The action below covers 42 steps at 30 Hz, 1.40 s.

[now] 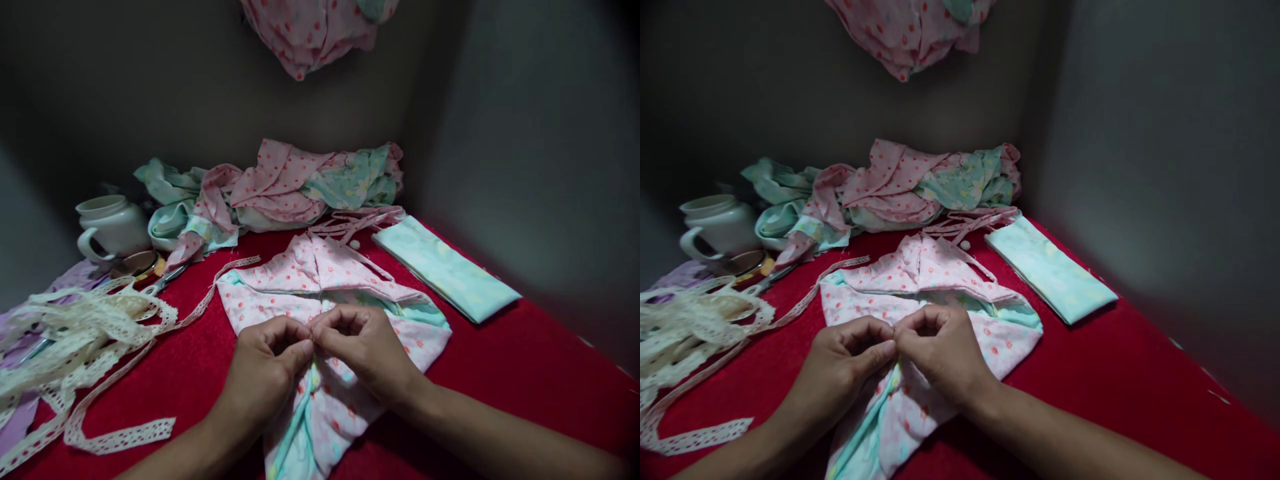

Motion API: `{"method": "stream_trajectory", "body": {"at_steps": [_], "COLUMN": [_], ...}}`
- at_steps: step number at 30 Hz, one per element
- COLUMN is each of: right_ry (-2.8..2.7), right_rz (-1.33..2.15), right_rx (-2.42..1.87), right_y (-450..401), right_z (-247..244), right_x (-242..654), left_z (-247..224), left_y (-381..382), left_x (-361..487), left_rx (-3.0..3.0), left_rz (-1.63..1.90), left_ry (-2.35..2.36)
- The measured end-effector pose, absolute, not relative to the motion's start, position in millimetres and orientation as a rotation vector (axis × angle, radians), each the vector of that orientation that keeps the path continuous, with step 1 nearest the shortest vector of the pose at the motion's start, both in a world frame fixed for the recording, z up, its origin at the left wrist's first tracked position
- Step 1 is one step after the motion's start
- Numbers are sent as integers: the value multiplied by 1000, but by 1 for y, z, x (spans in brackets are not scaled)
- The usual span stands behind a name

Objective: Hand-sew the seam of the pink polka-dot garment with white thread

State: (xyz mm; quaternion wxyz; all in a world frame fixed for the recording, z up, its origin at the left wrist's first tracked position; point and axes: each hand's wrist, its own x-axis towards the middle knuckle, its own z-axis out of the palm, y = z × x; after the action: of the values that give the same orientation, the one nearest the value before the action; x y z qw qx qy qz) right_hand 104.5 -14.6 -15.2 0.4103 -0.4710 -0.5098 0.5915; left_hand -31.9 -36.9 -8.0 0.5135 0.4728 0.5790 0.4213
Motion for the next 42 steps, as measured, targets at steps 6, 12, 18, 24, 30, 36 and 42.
{"method": "stream_trajectory", "body": {"at_steps": [6, 12, 18, 24, 30, 36, 42], "right_ry": [-1270, -1290, -1284, -1296, -1280, -1276, -1277], "right_rz": [1497, 1468, 1459, 1455, 1464, 1466, 1481], "right_rx": [-1177, -1196, -1185, -1185, -1193, -1187, -1188], "right_y": [-15, -16, -14, -15, -14, -13, -15], "right_z": [-17, -16, -17, -16, -17, -18, -17], "right_x": [104, 104, 104, 105, 103, 105, 106], "left_z": [-7, -7, -8, -8, -9, -9, -7], "left_y": [-37, -36, -36, -37, -35, -35, -36], "left_x": [-31, -31, -32, -33, -32, -32, -32], "left_rx": [1138, 1139, 1159, 1173, 1181, 1161, 1154], "left_rz": [1011, 1016, 1014, 1012, 1016, 1009, 1020], "left_ry": [1399, 1386, 1377, 1385, 1378, 1375, 1376]}}
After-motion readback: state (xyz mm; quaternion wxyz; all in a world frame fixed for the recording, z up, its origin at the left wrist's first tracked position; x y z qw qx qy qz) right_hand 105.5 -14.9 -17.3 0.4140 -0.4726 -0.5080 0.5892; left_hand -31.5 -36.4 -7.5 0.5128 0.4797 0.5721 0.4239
